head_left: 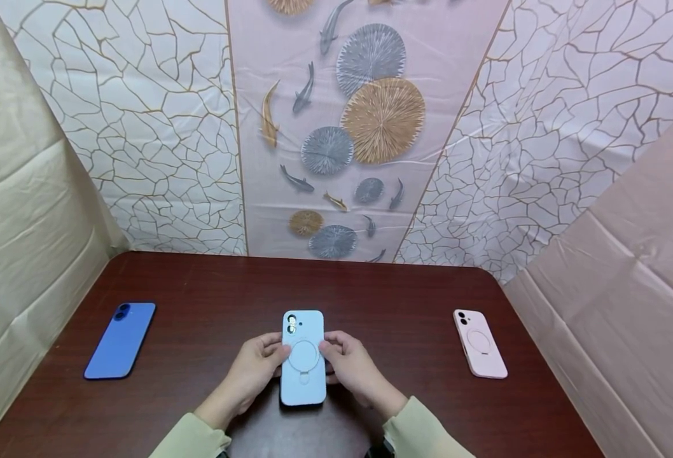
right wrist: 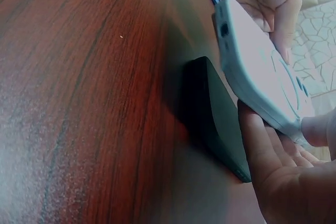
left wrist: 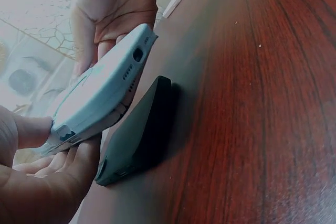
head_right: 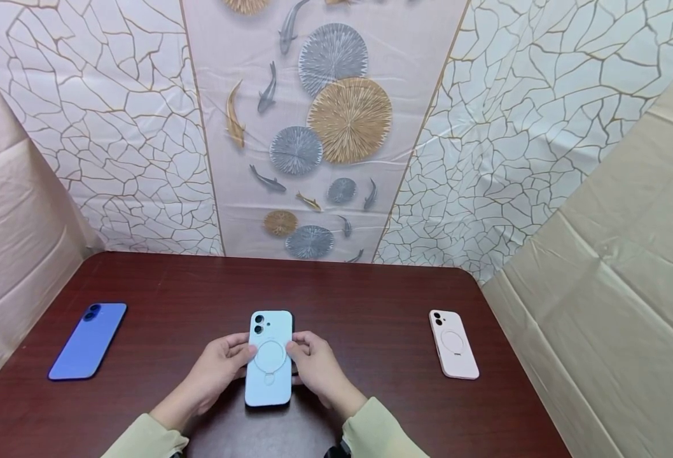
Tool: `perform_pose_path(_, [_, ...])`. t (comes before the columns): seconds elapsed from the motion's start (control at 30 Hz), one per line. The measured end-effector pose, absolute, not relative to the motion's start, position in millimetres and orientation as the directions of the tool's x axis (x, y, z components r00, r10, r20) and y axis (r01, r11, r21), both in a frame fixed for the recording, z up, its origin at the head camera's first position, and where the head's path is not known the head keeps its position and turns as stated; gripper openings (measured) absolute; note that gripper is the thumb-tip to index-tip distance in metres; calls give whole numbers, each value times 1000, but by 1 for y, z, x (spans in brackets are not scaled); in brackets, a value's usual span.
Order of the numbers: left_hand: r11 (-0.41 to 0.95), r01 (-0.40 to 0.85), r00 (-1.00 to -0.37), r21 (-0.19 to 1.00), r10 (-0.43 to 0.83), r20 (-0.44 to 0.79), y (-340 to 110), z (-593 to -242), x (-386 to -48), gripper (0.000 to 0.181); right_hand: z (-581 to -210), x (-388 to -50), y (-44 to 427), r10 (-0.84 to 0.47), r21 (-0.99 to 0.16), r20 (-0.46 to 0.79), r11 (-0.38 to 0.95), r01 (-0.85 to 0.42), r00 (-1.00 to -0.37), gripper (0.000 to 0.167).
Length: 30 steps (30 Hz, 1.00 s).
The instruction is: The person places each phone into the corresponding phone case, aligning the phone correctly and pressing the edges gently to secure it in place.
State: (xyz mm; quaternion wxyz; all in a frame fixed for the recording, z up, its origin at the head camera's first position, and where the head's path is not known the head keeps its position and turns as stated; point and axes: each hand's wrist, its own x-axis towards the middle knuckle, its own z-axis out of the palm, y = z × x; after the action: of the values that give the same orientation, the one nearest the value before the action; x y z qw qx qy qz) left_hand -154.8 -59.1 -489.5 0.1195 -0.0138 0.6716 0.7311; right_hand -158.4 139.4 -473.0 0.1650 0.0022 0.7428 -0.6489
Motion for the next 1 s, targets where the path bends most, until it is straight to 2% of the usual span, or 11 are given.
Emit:
perform_pose_path(0.2, [-55,-212,-961,976,192,-198,-58,-489,-153,48,-475,-162,140,-163,-965,-233,158,207,-959,33])
perform_pose_path(0.67, [-21,-224,-963,974,162,-217,-56,-490,-153,45,-473,-161,137,-129,-962,-265,109,252,-956,25])
perform_pose_path(1.0, [-37,-223,-944,974,257,-206,-55,-489,-151,47,-467,-167,144,-111,-969,-228,123,214,-967,38])
